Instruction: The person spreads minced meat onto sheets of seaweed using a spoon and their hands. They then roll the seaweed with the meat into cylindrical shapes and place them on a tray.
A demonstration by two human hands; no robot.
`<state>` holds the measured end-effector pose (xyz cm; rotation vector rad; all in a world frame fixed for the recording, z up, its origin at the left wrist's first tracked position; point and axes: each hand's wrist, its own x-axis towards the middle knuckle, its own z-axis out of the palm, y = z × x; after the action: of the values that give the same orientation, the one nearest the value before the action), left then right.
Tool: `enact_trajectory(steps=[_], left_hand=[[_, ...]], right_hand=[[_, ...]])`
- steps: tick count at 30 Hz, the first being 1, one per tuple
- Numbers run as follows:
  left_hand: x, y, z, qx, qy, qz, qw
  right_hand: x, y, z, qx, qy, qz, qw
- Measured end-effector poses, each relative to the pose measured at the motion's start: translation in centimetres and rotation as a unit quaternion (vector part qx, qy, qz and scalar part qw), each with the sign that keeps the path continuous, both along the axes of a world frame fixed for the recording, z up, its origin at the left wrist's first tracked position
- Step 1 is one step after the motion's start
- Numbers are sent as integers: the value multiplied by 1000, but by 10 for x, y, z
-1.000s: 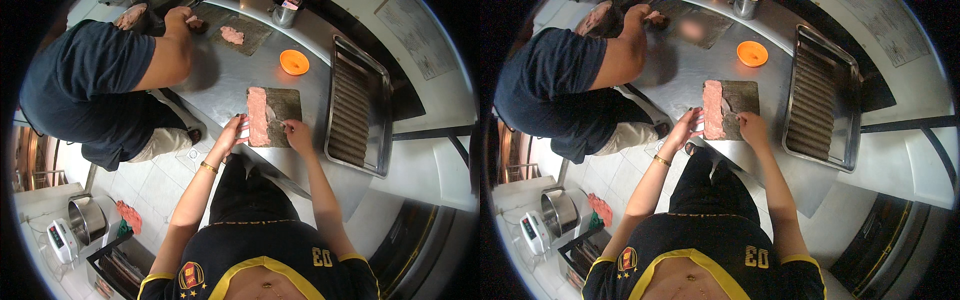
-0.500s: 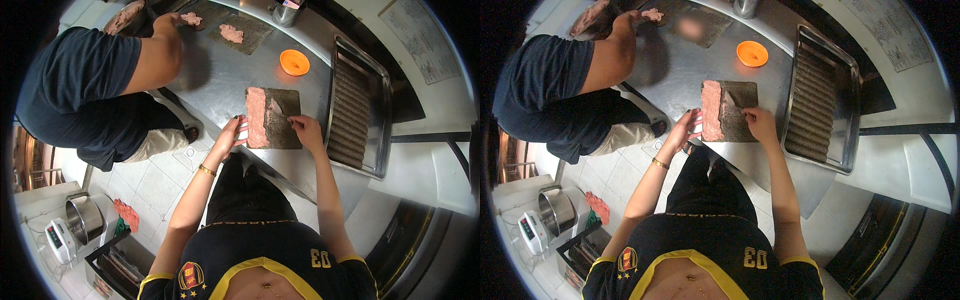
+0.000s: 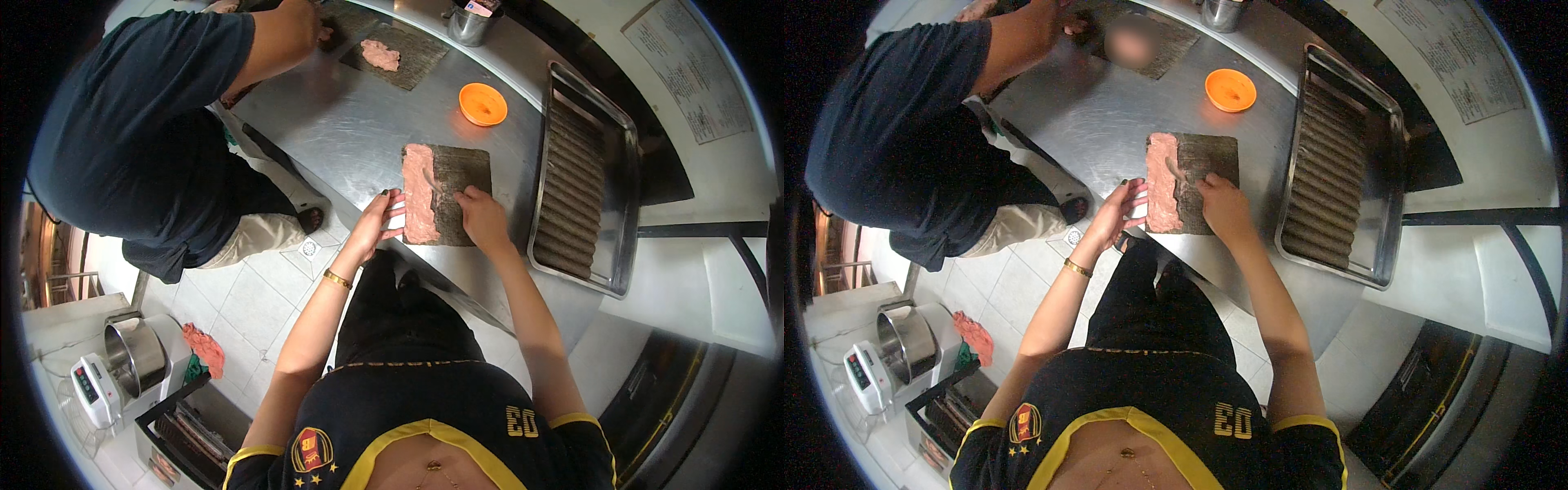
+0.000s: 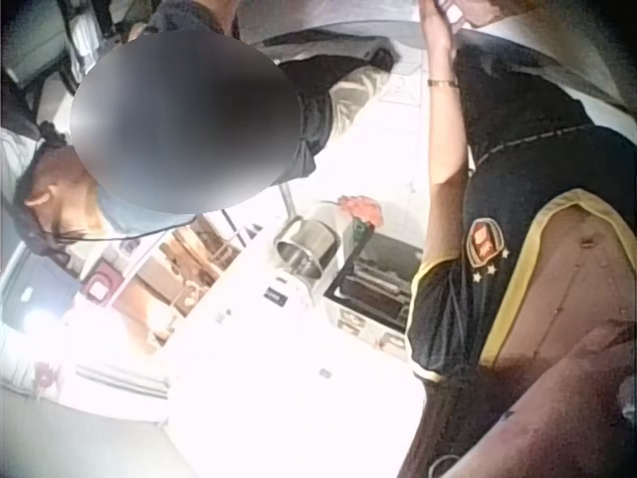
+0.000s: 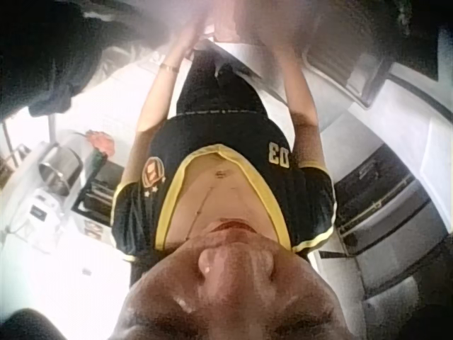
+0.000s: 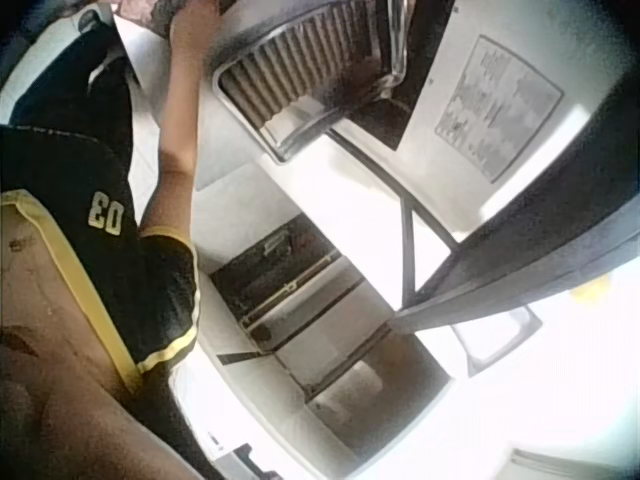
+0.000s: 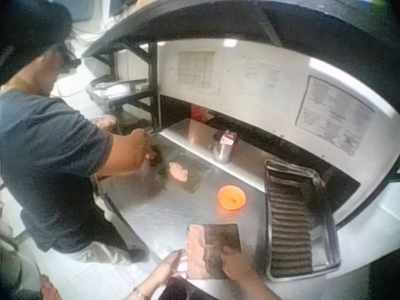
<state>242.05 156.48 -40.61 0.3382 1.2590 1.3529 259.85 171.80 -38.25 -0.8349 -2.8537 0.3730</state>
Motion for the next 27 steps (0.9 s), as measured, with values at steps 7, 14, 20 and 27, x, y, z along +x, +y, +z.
enact_trajectory(steps=[7,14,20,27], left_hand=[[-1,-2,1,6,-2,-4,1000],[1,-3,2,7,2,-1,1000],[2,-5,0,12,0,2,1000],[2,-6,1,13,-7,8,1000]], right_hand=[[19,13,48,-71,-55,124,988],[-27,40,23,15,34,-14,999],[-13,9,18,60,-23,71,995],[16,-12,47,-45,-68,154,985]])
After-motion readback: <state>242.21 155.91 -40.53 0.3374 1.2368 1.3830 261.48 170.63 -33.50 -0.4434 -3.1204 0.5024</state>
